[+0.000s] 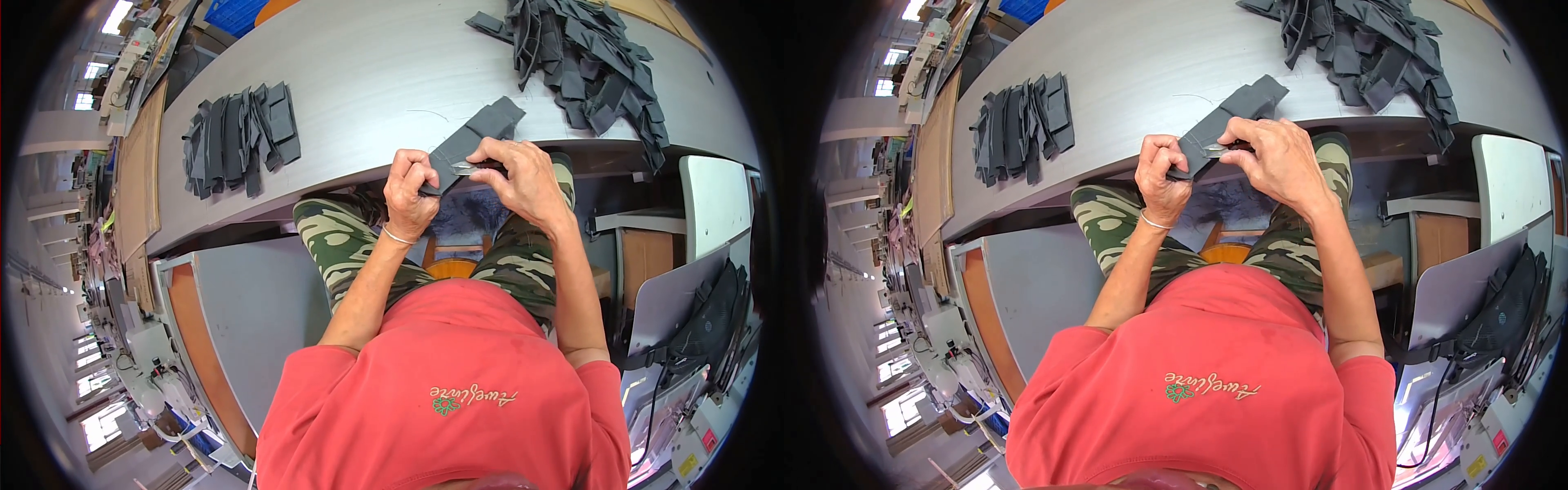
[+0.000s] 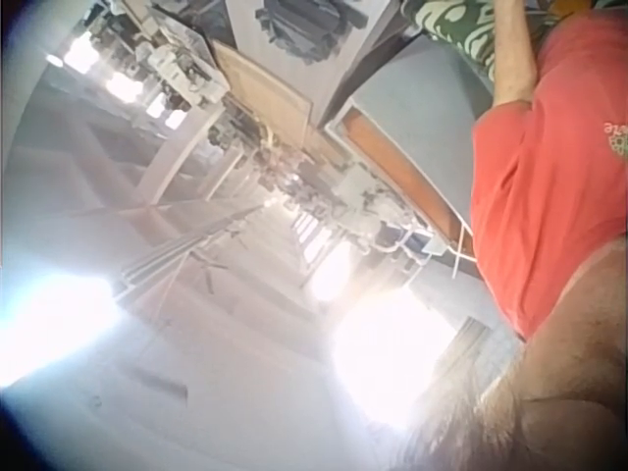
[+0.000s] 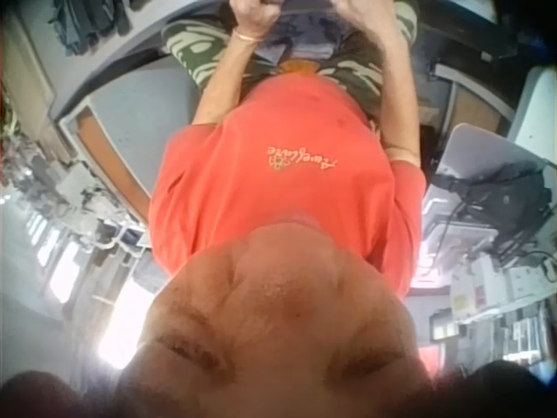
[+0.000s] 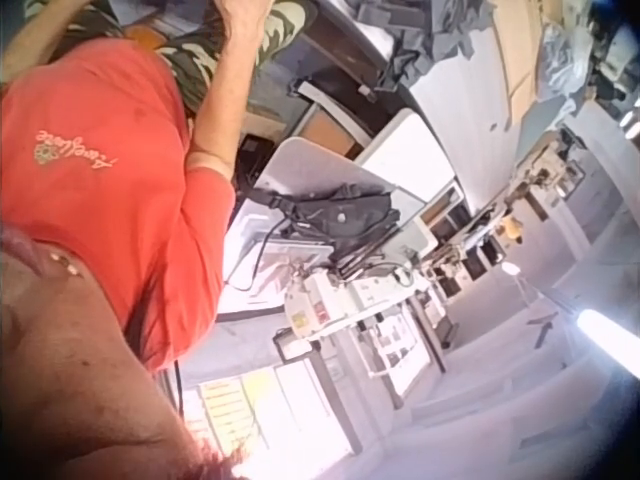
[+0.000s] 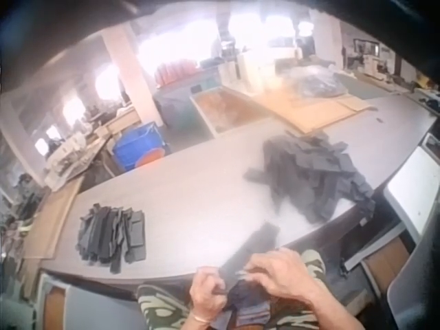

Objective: Trimming loose threads from fabric pieces using a small pair of scissors.

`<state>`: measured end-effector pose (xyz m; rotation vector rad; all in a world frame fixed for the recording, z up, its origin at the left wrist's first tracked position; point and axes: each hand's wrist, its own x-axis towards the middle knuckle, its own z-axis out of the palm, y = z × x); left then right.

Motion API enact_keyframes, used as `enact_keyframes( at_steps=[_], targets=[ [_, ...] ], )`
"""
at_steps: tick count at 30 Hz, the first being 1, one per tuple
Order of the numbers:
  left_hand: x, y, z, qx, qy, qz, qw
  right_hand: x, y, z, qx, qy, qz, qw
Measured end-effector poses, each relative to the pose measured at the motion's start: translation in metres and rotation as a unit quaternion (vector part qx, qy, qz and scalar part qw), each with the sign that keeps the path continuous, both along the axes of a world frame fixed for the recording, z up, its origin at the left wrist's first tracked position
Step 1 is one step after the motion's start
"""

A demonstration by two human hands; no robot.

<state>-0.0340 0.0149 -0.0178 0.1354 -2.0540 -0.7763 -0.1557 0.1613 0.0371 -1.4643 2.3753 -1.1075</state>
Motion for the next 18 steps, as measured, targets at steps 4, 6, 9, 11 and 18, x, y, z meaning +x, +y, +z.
enact_keyframes(
  at_steps=[4,6,9,11,18],
  targets=[
    [0.000,0.002,0.001,0.016,-0.012,-0.005,1.000,-0.003,0.003,-0.005,-0.012,-0.024,0.016,1.000],
    [0.000,0.003,0.000,0.033,-0.007,-0.006,0.999,-0.004,0.004,-0.004,-0.015,-0.030,0.017,0.999],
    [0.000,0.006,0.001,0.040,-0.006,-0.005,0.999,-0.004,0.006,-0.003,0.031,-0.018,0.001,0.999],
    [-0.002,0.010,0.003,0.036,-0.003,-0.002,0.999,-0.005,0.008,-0.010,-0.010,-0.045,-0.005,0.999],
    [-0.005,0.009,0.004,-0.020,0.004,0.020,1.000,0.012,0.006,-0.002,-0.068,-0.102,-0.063,0.990]
  ],
)
